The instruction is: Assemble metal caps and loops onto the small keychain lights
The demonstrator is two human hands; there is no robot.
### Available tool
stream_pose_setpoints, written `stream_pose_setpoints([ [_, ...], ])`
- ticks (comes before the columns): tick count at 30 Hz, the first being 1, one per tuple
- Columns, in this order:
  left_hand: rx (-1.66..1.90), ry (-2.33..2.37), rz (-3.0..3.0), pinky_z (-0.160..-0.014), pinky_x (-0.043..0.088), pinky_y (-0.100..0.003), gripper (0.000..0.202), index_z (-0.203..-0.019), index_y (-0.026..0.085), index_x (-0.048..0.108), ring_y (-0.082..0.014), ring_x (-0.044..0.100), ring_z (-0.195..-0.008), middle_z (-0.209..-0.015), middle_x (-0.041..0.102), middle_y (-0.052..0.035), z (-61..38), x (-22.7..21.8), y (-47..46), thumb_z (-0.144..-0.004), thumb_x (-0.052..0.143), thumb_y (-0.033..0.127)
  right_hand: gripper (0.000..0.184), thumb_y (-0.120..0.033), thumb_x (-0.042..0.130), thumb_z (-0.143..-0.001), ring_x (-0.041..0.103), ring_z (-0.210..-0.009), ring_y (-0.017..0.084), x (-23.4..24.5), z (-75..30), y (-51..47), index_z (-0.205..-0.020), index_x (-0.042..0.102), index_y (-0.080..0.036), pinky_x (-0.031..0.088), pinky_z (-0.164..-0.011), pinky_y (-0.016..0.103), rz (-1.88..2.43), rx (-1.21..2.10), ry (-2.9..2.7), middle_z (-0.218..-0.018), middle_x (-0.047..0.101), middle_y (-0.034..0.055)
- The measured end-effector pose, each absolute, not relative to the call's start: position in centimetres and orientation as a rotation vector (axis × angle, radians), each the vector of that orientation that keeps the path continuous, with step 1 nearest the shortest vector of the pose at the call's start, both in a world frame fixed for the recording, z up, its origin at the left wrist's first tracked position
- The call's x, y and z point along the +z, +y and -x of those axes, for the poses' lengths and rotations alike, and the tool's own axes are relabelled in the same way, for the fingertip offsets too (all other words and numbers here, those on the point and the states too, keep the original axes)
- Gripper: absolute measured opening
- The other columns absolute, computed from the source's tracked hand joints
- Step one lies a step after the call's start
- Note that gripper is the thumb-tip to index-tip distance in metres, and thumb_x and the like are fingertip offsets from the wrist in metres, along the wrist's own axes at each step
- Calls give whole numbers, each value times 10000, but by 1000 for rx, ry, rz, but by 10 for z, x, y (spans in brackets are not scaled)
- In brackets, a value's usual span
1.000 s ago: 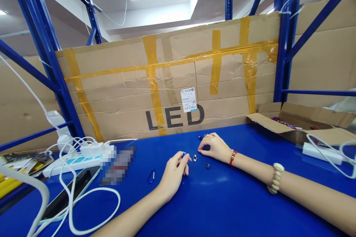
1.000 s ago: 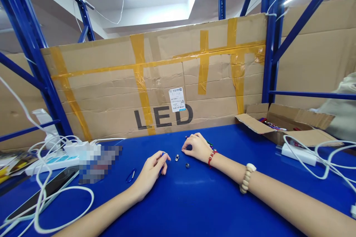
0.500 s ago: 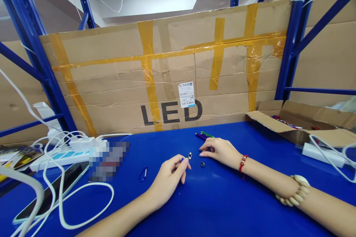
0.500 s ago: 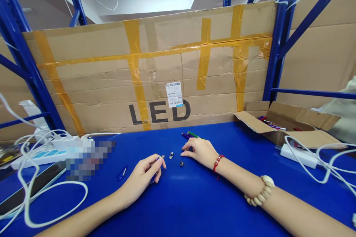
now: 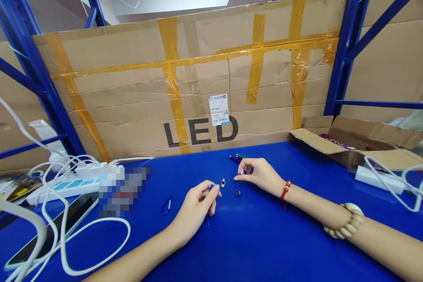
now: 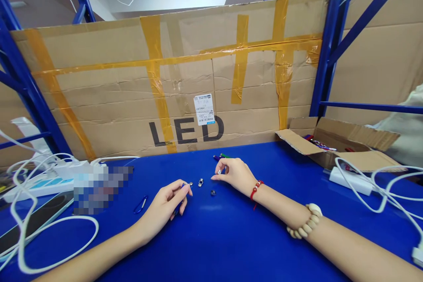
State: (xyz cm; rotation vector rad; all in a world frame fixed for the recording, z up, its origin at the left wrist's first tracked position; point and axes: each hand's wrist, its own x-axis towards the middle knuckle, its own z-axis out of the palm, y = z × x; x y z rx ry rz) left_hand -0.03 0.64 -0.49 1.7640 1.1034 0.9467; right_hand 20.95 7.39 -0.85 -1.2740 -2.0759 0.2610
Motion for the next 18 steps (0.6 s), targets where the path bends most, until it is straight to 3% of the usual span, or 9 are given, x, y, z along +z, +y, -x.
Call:
stream_pose_setpoints([
  [7,948,1070,-1742,-376,271,-159,310,-762,150,497,-64,414,-426,-521,448,50,1,-7,8,-808,462,455,249,-424,717,-601,587,-614,141,-13,-212,79,-737,671,-220,434,-573,227,1218,301,-2002,-658,644,-9],
  [12,960,1020,-1741,-358,244,-165,327,-784,143,499,-38,332,-333,-487,435,64,1,-8,7,-836,416,456,229,-449,618,-715,594,-545,113,-11,-209,74,-817,656,-248,426,-562,225,1244,279,-1977,-743,664,-30],
  [18,949,1034,-1756,-393,225,-175,321,-771,151,510,-53,303,-373,-451,421,62,1,-7,6,-847,404,445,218,-449,581,-749,602,-534,127,-14,-207,71,-806,668,-259,406,-548,225,1243,234,-2045,-601,643,-33],
])
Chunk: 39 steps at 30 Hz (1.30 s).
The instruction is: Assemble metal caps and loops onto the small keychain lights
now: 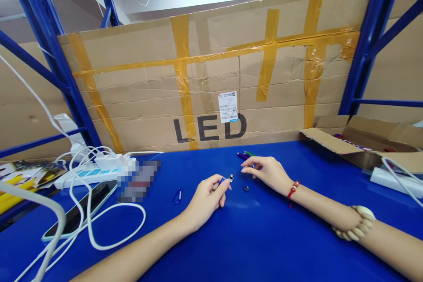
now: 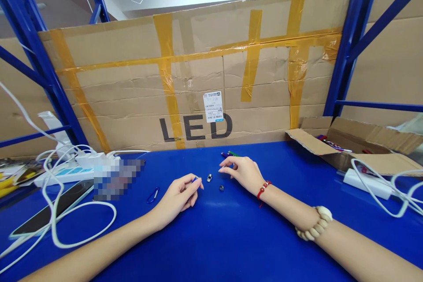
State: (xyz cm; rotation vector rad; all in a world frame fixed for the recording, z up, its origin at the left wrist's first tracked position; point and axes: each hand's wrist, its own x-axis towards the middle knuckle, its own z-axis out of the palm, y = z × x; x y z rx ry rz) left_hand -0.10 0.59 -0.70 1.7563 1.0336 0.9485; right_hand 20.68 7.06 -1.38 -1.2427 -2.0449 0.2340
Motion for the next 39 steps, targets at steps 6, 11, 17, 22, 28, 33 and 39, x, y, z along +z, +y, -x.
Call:
stream_pose_setpoints([
  [6,996,1075,-1836,-477,264,-201,293,-825,160,524,-81,344,-444,-488,451,52,4,-7,8,-845,421,434,211,-431,565,-770,588,-519,123,-15,-209,73,-789,667,-247,415,-550,224,1193,226,-2053,-583,630,-31],
  [11,1031,1143,-1896,-564,300,-224,329,-817,146,545,-117,417,-546,-516,454,34,4,-7,11,-859,384,430,262,-446,541,-786,564,-510,90,-16,-211,78,-758,659,-213,445,-574,235,1079,188,-2033,-879,633,17],
  [17,1034,1152,-1907,-600,318,-227,319,-811,147,543,-124,441,-571,-530,455,34,4,-7,12,-867,375,413,234,-439,563,-780,548,-544,83,-16,-209,76,-751,682,-240,430,-570,225,1113,91,-2048,-882,612,4],
  [22,1040,1149,-1883,-618,332,-229,328,-803,147,539,-129,451,-578,-529,450,32,3,-6,10,-857,386,432,265,-459,535,-796,551,-571,93,-15,-208,73,-756,689,-248,430,-567,220,1105,50,-2079,-876,635,-2],
  [28,1067,1151,-1846,-633,342,-234,295,-851,157,518,-137,468,-603,-545,458,33,4,-10,12,-859,377,415,231,-434,552,-791,562,-579,103,-14,-208,72,-754,680,-246,428,-554,220,1092,66,-2066,-849,648,-3],
  [33,1080,1137,-1950,-687,344,-241,250,-903,176,501,-140,480,-667,-627,498,20,6,-12,11,-890,319,347,202,-373,581,-776,541,-489,84,-4,-201,65,-757,668,-192,455,-527,233,994,225,-1885,-804,642,23],
  [39,1043,1110,-2040,-639,354,-222,227,-970,186,523,-127,471,-641,-648,489,23,4,-7,5,-879,361,316,185,-354,621,-747,545,-507,82,8,-182,40,-756,672,-176,476,-470,217,754,481,-1791,-793,626,34],
])
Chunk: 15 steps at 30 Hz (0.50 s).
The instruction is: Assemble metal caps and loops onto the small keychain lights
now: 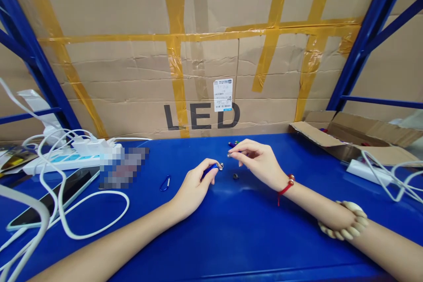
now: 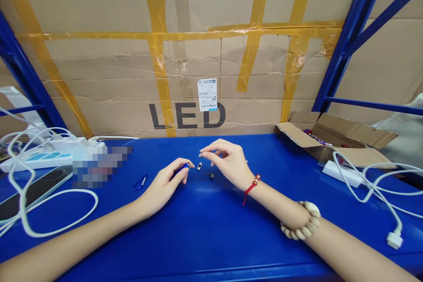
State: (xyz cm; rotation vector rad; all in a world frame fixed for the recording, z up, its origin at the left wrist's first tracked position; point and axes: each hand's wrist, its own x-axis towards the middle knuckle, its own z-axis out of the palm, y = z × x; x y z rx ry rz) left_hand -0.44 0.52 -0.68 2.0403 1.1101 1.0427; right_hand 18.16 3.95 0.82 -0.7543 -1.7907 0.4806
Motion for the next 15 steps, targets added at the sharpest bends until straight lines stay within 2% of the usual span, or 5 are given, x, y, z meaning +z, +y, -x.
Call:
stream_pose_setpoints([
  [9,964,1090,-2049,-574,400,-199,267,-1031,164,566,-114,490,-610,-691,534,5,4,-6,5,-843,435,303,98,-274,653,-731,583,-612,99,4,-180,30,-717,694,-186,452,-489,182,676,458,-1985,-734,648,20],
  [15,963,1093,-2236,-608,415,-225,265,-1000,157,623,-122,508,-597,-700,580,-17,6,-11,6,-849,440,274,121,-257,717,-639,561,-573,91,7,-183,34,-630,676,-144,438,-516,183,798,784,-2003,-677,641,20],
])
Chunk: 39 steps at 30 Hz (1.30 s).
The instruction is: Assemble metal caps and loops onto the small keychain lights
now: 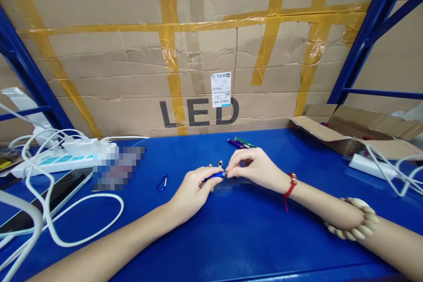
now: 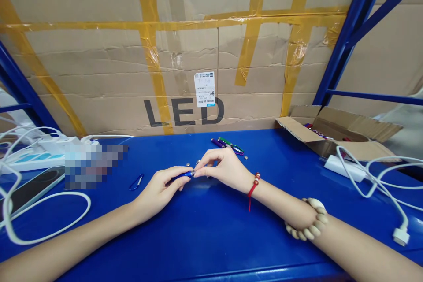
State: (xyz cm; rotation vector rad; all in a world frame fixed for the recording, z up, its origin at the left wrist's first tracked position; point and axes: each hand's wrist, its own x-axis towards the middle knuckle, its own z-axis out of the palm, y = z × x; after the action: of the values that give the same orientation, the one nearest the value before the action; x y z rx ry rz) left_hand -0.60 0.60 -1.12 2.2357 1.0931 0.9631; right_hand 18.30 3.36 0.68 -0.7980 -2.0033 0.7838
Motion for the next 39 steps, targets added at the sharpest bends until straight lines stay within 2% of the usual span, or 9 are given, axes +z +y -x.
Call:
stream_pose_setpoints([
  [7,885,978,-2491,-750,415,-249,199,-939,149,620,-154,551,-786,-863,642,-44,7,-11,2,-861,439,179,187,-280,728,-582,490,-444,68,1,-185,36,-569,652,-109,393,-436,165,993,1146,-2026,-512,601,8],
  [10,896,915,-2579,-736,414,-232,185,-911,149,622,-143,536,-758,-820,642,-36,7,-11,0,-861,444,153,191,-289,721,-591,485,-437,64,-3,-185,35,-586,657,-109,399,-433,159,937,1225,-2056,-515,596,4],
  [16,927,907,-2661,-671,411,-227,201,-890,162,619,-135,492,-678,-731,607,-25,9,-13,-1,-875,419,162,227,-305,612,-738,528,-457,70,-4,-186,33,-635,663,-108,418,-451,159,798,1076,-2241,-608,621,32],
  [23,882,918,-2728,-676,410,-232,202,-917,167,589,-141,484,-696,-737,582,-27,10,-14,-1,-888,389,184,297,-322,527,-811,518,-450,67,2,-187,26,-664,654,-97,417,-429,157,678,1008,-2370,-639,613,48],
  [29,777,990,-2683,-718,425,-274,228,-914,169,594,-167,521,-769,-820,610,-43,9,-13,-1,-892,368,179,397,-395,454,-848,526,-469,73,4,-184,22,-651,623,-95,418,-449,164,670,994,-2388,-635,588,48],
  [36,857,1026,-2652,-717,440,-283,250,-979,195,584,-175,537,-787,-833,622,-39,8,-15,0,-889,351,190,466,-483,451,-829,494,-435,70,3,-181,22,-603,578,-96,402,-452,179,747,1095,-2312,-585,558,32],
  [39,856,1025,-2580,-766,438,-282,232,-997,195,559,-170,557,-854,-926,627,-41,8,-13,-1,-883,358,182,477,-509,451,-818,482,-424,70,4,-179,22,-599,567,-102,394,-439,181,786,1104,-2278,-579,556,27],
])
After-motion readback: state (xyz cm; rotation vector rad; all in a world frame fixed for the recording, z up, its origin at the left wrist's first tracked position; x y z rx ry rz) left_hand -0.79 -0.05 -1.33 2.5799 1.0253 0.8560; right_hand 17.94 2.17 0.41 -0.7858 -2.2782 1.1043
